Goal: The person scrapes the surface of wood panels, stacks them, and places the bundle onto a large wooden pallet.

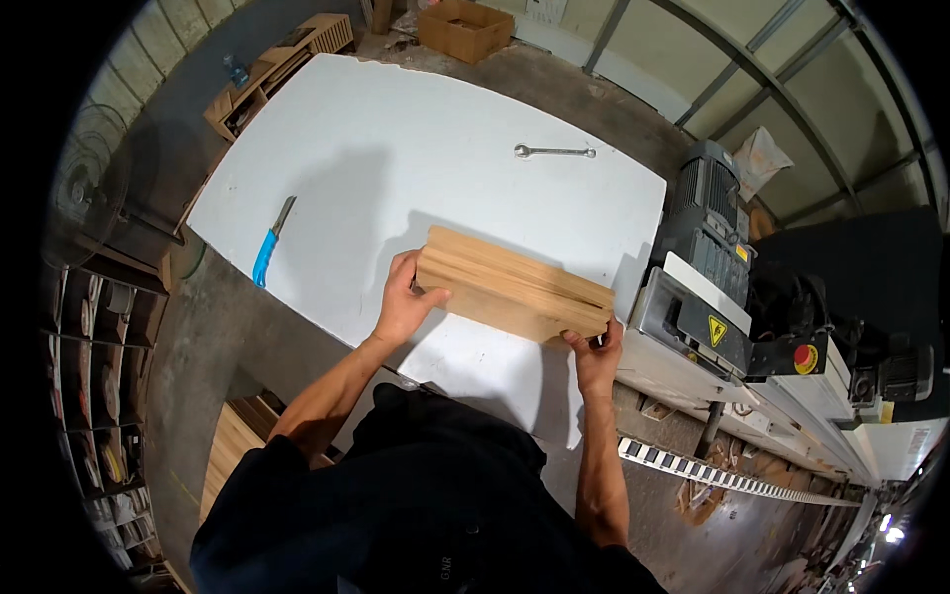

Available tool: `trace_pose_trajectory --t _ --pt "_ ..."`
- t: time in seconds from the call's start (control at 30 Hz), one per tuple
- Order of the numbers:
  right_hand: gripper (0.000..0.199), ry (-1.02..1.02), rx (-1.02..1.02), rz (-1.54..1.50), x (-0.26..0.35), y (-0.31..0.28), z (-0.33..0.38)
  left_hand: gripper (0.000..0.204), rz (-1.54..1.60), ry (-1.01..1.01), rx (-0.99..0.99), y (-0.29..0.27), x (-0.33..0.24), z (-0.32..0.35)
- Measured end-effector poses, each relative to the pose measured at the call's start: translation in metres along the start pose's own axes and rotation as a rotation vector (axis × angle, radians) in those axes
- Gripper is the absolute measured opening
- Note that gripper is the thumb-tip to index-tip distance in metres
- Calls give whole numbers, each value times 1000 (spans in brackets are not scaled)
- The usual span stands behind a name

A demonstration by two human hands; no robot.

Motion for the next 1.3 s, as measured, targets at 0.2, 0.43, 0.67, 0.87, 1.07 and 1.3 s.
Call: trace_pose_trajectory --t 0.2,0.43,0.67,0.87,1.07,1.3 --pt "77 -125 96 30 -13 -8 16 67 138 157 51 -4 26 22" --pt "85 -18 213 -156 -7 8 21 90 136 149 159 -6 6 21" --pt "79 -57 245 -82 -14 3 20 87 72 167 151 -7 3 22" --pt "77 -9 271 -12 -19 -3 14 83 40 81 183 -17 3 19" --pt "75 50 273 15 -11 2 16 84 54 101 162 -21 0 27" --pt "72 -22 256 62 -14 -3 17 84 90 117 135 -14 3 30"
Point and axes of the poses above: each hand's wrist, its own z-axis away from the middle knuckle, its own y-axis out of the palm, x = y × z, the point moved 6 cm from there along -z, towards the middle knuckle, and after that the axes turned 2 degrees about -x, right-handed, at the moved point
